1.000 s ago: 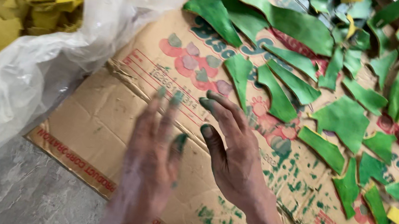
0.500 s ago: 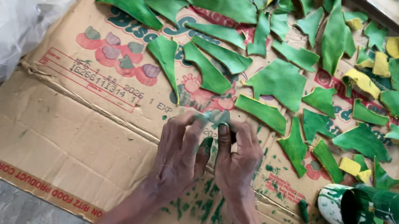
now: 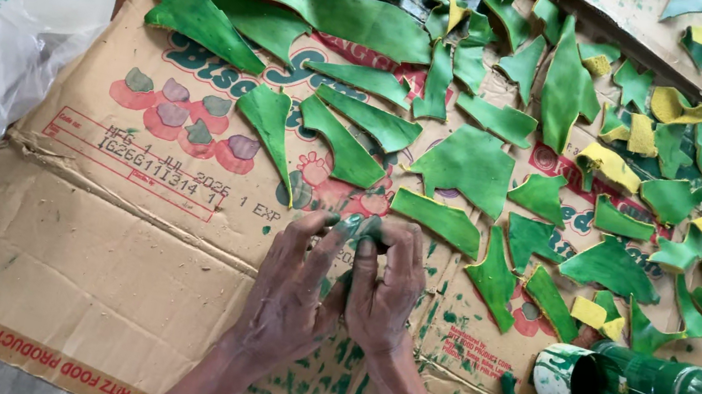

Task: The person repeatedly picks up yellow foam cutouts and applies green paint to their surfaces using a small cloth. Painted pieces are placed on a cardboard surface, and the person occasionally gathers and repositions them.

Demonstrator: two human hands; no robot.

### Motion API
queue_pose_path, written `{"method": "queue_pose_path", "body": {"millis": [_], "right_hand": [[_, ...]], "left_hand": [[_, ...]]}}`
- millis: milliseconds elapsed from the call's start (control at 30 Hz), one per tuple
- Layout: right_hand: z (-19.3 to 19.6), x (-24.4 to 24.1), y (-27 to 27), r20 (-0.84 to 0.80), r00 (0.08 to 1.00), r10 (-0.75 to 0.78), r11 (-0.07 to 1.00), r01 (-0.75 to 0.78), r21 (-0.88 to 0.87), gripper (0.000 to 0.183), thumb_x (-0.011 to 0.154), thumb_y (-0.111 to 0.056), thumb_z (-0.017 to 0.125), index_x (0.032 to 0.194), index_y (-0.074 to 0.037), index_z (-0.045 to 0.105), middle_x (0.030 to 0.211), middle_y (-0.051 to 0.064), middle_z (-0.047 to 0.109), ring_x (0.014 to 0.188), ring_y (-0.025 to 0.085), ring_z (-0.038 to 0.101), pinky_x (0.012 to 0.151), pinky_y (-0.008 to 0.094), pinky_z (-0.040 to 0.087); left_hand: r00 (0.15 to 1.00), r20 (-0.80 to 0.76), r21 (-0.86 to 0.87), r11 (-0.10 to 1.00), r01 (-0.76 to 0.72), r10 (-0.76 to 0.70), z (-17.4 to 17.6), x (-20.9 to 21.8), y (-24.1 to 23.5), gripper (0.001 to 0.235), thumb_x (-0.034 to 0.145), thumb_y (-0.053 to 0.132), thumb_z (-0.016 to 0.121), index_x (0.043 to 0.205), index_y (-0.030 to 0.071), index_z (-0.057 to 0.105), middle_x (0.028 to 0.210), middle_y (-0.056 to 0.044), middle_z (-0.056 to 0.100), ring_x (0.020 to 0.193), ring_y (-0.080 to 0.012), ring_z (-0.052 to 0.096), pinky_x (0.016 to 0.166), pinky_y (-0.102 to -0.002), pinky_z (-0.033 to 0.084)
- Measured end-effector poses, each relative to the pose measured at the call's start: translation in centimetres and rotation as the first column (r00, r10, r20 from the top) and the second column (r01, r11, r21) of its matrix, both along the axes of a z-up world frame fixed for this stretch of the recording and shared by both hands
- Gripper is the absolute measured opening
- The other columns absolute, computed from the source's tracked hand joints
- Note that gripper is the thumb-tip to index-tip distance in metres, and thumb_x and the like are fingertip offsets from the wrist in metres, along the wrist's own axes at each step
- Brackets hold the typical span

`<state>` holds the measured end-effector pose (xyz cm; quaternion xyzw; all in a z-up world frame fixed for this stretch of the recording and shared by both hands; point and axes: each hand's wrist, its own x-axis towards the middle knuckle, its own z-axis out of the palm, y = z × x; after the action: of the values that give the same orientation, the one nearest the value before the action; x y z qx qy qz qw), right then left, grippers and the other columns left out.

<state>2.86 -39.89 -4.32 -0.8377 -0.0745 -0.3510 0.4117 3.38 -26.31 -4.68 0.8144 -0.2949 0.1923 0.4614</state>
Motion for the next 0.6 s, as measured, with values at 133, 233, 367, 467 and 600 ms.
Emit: {"method": "queue_pose_path", "body": {"millis": [133,233,367,467,600], "right_hand": [[0.1,0.2,-0.1,0.031,0.999,0.035,0.999,-0.035,0.012,0.008,0.103,-0.005,0.055,0.11,-0.002,0.057,0.101,0.015,0.06,0.093,0.031,0.06,0.082,0.043,0.05],[-0.2,-0.1,-0.4,-0.024,0.999,0.041,0.999,-0.041,0.003,0.014,0.101,-0.005,0.057,0.114,0.0,0.058,0.101,0.017,0.059,0.093,0.034,0.058,0.081,0.045,0.049],[0.2,0.2,-0.5,-0.028,0.998,0.065,0.996,-0.063,0.056,0.016,0.101,-0.005,0.058,0.116,0.0,0.057,0.102,0.017,0.06,0.092,0.033,0.06,0.079,0.043,0.05],[-0.5,0.1,-0.8,-0.067,0.994,0.091,0.989,-0.082,0.122,0.016,0.101,-0.005,0.058,0.117,-0.001,0.056,0.103,0.016,0.06,0.092,0.033,0.061,0.078,0.043,0.05],[-0.9,0.1,-1.5,-0.09,0.988,0.126,0.979,-0.11,0.173,0.021,0.1,-0.004,0.058,0.12,0.0,0.056,0.106,0.017,0.06,0.093,0.034,0.06,0.079,0.043,0.05]], "left_hand": [[1.0,-0.003,-0.042,0.999,0.028,-0.028,-0.1,0.1,-0.2,0.071,0.081,0.004,0.069,0.145,-0.002,0.039,0.137,-0.027,0.047,0.122,-0.0486,0.052,0.101,-0.056,0.045],[0.998,-0.039,-0.033,0.999,0.037,-0.039,-0.3,-0.3,-0.2,0.071,0.081,-0.002,0.067,0.147,-0.002,0.039,0.139,-0.027,0.047,0.124,-0.0489,0.053,0.104,-0.054,0.047],[0.999,-0.037,0.011,1.0,0.024,-0.023,0.0,0.2,-0.7,0.072,0.08,-0.001,0.071,0.145,0.003,0.041,0.137,-0.027,0.047,0.12,-0.0478,0.055,0.097,-0.052,0.049],[0.996,-0.088,0.038,0.999,0.02,-0.017,-0.8,-0.1,-0.7,0.072,0.081,0.0,0.071,0.147,0.007,0.044,0.139,-0.026,0.047,0.117,-0.045,0.057,0.092,-0.048,0.052],[0.989,-0.145,0.121,0.993,0.009,0.009,-1.9,0.0,-0.7,0.067,0.081,0.003,0.072,0.144,0.011,0.052,0.129,-0.019,0.05,0.106,-0.0397,0.059,0.085,-0.044,0.052]]}}
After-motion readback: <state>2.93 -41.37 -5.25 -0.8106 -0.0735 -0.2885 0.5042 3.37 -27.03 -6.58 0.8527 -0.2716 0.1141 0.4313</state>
